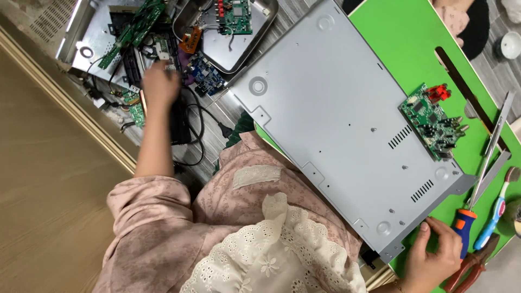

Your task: Repairing an electronic device by positioning circuit boards and securing them with screws.

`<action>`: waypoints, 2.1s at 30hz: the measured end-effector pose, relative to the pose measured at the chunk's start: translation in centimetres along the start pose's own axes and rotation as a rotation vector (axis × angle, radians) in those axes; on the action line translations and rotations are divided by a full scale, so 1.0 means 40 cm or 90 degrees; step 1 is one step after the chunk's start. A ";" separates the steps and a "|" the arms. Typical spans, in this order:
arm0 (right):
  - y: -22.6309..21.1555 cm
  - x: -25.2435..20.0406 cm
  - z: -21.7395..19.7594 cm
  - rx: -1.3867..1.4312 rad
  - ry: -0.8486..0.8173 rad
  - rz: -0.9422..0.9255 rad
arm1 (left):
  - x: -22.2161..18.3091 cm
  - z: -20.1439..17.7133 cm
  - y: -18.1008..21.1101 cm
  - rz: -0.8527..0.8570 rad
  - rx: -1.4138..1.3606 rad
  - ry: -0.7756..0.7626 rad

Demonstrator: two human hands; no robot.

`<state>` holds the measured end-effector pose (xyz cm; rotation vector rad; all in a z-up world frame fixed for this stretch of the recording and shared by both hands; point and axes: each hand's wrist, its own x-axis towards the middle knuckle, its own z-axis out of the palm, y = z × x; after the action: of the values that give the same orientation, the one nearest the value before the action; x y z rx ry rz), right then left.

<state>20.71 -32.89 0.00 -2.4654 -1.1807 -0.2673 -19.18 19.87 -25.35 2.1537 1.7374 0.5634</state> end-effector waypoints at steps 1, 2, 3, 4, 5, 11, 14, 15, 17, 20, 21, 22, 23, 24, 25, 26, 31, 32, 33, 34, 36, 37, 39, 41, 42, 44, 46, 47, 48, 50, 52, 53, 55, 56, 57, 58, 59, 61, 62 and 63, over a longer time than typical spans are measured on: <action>0.012 -0.004 0.000 0.002 -0.001 -0.006 | -0.018 0.017 0.041 -0.005 0.000 0.003; 0.023 -0.008 0.001 -0.013 -0.016 -0.008 | -0.033 0.035 0.081 -0.027 0.028 -0.096; 0.035 -0.013 0.002 -0.028 -0.031 -0.010 | -0.047 0.053 0.123 -0.048 0.056 -0.195; 0.039 -0.013 0.002 -0.027 -0.032 -0.016 | -0.063 0.058 0.160 -0.053 0.055 -0.192; 0.043 -0.013 0.003 -0.019 -0.036 -0.012 | -0.079 0.064 0.197 -0.084 0.032 -0.250; 0.078 -0.016 0.009 -0.029 -0.057 -0.017 | -0.172 0.256 0.176 -0.001 0.071 -0.147; 0.098 -0.020 0.012 -0.055 -0.065 -0.019 | -0.162 0.235 0.184 -0.023 0.061 -0.141; 0.107 -0.022 0.014 -0.072 -0.070 -0.020 | -0.155 0.229 0.183 -0.052 0.057 -0.162; 0.096 -0.023 0.012 -0.062 -0.068 -0.012 | -0.145 0.184 0.217 -0.070 -0.017 -0.238; 0.082 -0.016 0.010 -0.053 -0.067 -0.008 | -0.152 0.170 0.247 -0.058 -0.044 -0.383; 0.077 -0.016 0.009 -0.054 -0.065 -0.002 | -0.154 0.175 0.255 -0.020 0.008 -0.456; 0.081 -0.015 0.009 -0.052 -0.066 -0.008 | -0.152 0.170 0.255 -0.025 0.006 -0.453; 0.086 -0.013 0.010 -0.055 -0.071 -0.014 | -0.150 0.166 0.257 -0.019 -0.029 -0.363; 0.091 -0.015 0.007 -0.060 -0.077 -0.018 | -0.148 0.164 0.260 -0.011 -0.063 -0.275; 0.092 -0.013 0.010 -0.060 -0.077 -0.022 | -0.138 0.150 0.250 -0.014 -0.065 -0.273; 0.094 -0.015 0.012 -0.056 -0.072 -0.015 | -0.127 0.138 0.241 -0.015 -0.095 -0.199; 0.116 -0.015 0.015 -0.071 -0.079 -0.011 | -0.054 0.034 0.178 -0.079 -0.157 -0.009; 0.115 -0.015 0.014 -0.066 -0.082 -0.014 | -0.045 0.014 0.146 -0.075 -0.162 0.131; 0.115 -0.016 0.014 -0.061 -0.085 -0.016 | -0.035 -0.007 0.114 -0.068 -0.165 0.271; 0.122 -0.019 0.016 -0.062 -0.085 -0.012 | -0.030 -0.001 0.058 -0.065 -0.166 0.268; 0.137 -0.023 0.022 -0.050 -0.076 -0.017 | -0.010 0.009 -0.052 -0.304 -0.119 0.282; 0.136 -0.023 0.020 -0.051 -0.073 -0.013 | -0.030 0.010 -0.098 -0.300 -0.121 0.281; 0.133 -0.021 0.021 -0.062 -0.082 -0.007 | -0.068 0.011 -0.194 -0.456 -0.108 0.328; 0.127 -0.022 0.021 -0.060 -0.078 -0.014 | -0.133 0.042 -0.262 -0.562 -0.142 0.277; 0.124 -0.019 0.022 -0.058 -0.074 -0.023 | -0.164 0.058 -0.296 -0.668 -0.177 0.224; 0.106 -0.017 0.018 -0.061 -0.074 -0.015 | -0.201 0.083 -0.315 -0.659 -0.160 0.165; 0.094 -0.015 0.014 -0.065 -0.074 -0.006 | -0.207 0.077 -0.325 -0.650 -0.141 0.104; 0.091 -0.015 0.012 -0.067 -0.074 -0.007 | -0.198 0.058 -0.327 -0.634 -0.104 0.001; 0.088 -0.015 0.014 -0.067 -0.074 -0.008 | -0.185 0.036 -0.330 -0.614 -0.067 -0.100; 0.084 -0.014 0.011 -0.064 -0.078 -0.002 | -0.176 -0.015 -0.316 -0.642 -0.127 -0.096; 0.080 -0.013 0.011 -0.062 -0.079 0.005 | -0.147 -0.049 -0.323 -0.668 -0.188 -0.093; 0.078 -0.013 0.011 -0.061 -0.078 0.009 | -0.129 -0.056 -0.339 -0.636 -0.129 -0.137; 0.075 -0.016 0.009 -0.060 -0.077 0.018 | -0.090 -0.069 -0.397 -0.601 -0.066 -0.183; 0.074 -0.015 0.008 -0.053 -0.078 0.015 | -0.065 -0.075 -0.437 -0.534 0.025 -0.229; 0.073 -0.014 0.007 -0.046 -0.079 0.012 | -0.039 -0.081 -0.477 -0.464 0.115 -0.274; 0.062 -0.012 0.005 -0.046 -0.078 0.016 | -0.021 -0.167 -0.397 -0.461 0.116 -0.275; 0.050 -0.010 0.003 -0.042 -0.075 0.023 | -0.002 -0.254 -0.318 -0.538 0.079 -0.328; 0.031 -0.002 0.003 -0.037 -0.073 0.031 | 0.031 -0.377 -0.231 -0.614 0.040 -0.382; 0.022 0.001 0.002 -0.040 -0.066 0.030 | 0.054 -0.409 -0.220 -0.605 0.038 -0.401; 0.014 0.005 0.001 -0.043 -0.058 0.028 | 0.078 -0.441 -0.207 -0.595 0.036 -0.420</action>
<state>21.26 -33.06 -0.11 -2.5842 -1.1704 -0.1867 -34.31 24.64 -13.60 1.0927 2.0330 -0.3959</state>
